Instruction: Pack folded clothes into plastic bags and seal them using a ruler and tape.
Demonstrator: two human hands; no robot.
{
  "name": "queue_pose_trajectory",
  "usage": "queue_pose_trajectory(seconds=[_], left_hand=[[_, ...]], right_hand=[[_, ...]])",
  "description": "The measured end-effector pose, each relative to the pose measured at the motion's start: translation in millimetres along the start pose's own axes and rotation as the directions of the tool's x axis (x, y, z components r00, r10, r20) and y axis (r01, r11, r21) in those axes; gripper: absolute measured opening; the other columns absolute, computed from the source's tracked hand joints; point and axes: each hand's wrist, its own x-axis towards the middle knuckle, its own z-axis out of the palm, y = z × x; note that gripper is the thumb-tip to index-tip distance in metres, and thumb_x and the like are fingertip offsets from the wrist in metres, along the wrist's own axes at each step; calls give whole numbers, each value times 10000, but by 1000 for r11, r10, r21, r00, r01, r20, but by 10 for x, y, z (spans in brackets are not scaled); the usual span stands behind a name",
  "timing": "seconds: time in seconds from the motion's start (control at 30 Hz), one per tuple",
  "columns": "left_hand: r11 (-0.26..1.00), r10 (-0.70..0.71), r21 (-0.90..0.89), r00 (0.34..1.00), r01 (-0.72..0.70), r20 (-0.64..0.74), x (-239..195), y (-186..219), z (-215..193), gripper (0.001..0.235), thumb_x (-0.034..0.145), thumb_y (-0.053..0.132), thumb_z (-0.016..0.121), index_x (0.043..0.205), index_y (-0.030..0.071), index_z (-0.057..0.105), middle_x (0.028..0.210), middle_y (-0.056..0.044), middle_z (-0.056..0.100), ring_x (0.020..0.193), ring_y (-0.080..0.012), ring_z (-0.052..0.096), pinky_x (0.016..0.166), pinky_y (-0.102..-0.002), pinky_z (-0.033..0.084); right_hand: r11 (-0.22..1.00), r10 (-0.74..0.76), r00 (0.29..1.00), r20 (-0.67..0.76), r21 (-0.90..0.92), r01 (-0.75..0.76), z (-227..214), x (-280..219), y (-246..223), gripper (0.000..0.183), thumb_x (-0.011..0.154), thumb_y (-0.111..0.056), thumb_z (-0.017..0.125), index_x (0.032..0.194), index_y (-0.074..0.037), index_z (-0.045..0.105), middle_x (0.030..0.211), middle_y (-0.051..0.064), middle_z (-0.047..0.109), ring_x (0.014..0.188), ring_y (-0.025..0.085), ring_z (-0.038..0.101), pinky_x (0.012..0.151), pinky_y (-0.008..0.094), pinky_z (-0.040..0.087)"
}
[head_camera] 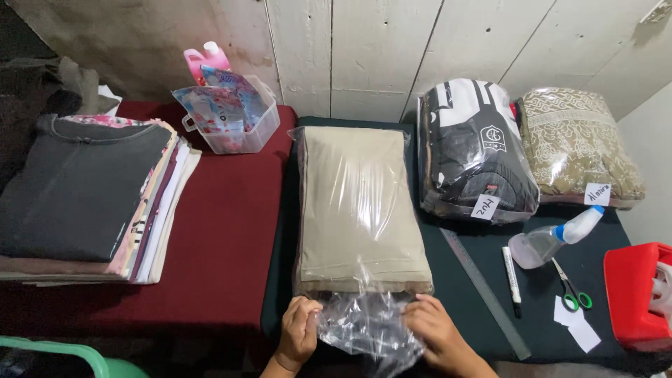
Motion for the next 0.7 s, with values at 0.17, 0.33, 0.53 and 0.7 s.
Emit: queue_pose_trajectory(seconds=[0.17, 0.33, 0.53, 0.7], left_hand=[[1000, 26, 3, 999, -26, -33, -85, -174, 65, 107, 923, 4, 550, 1001, 22, 622, 844, -146, 638, 775, -347, 619, 727, -428, 513], [993, 117, -27, 992, -118, -36, -222, -423, 150, 84, 945, -11, 556, 1010, 1, 609, 890, -156, 678, 753, -336, 628, 724, -431, 526], [984, 171, -34, 982, -174, -81, -664, -1177, 468, 89, 827, 17, 638, 910, 36, 661, 718, -105, 650, 610, -273, 609, 603, -405, 516], [980, -197, 14, 980, 197, -20, -1048, -1374, 571, 107, 818, 88, 753, 784, 60, 656, 563, -106, 578, 457, -238, 567, 531, -399, 508]], right_hand=[[955, -153, 969, 192, 280, 96, -665, 420, -140, 518, 640, -70, 586, 1133, -28, 738, 1179, 135, 758, 1197, 307, 686, 1146, 549, 391], [950, -34, 998, 43, 311, 19, -1041, 1462, 139, 399, 815, -128, 620, 1203, -58, 680, 1290, 153, 697, 1261, 319, 641, 1076, 476, 484], [915, -96, 965, -243, -404, -11, -635, 3424, 222, 647, 978, -355, 672, 1535, -90, 476, 1657, 196, 331, 1538, 417, 281, 1207, 613, 248], [760, 264, 953, 146, -640, -112, 709, 4171, 782, 763, 925, -662, 576, 1482, -150, 486, 1574, 122, 394, 1506, 381, 292, 1161, 714, 196]])
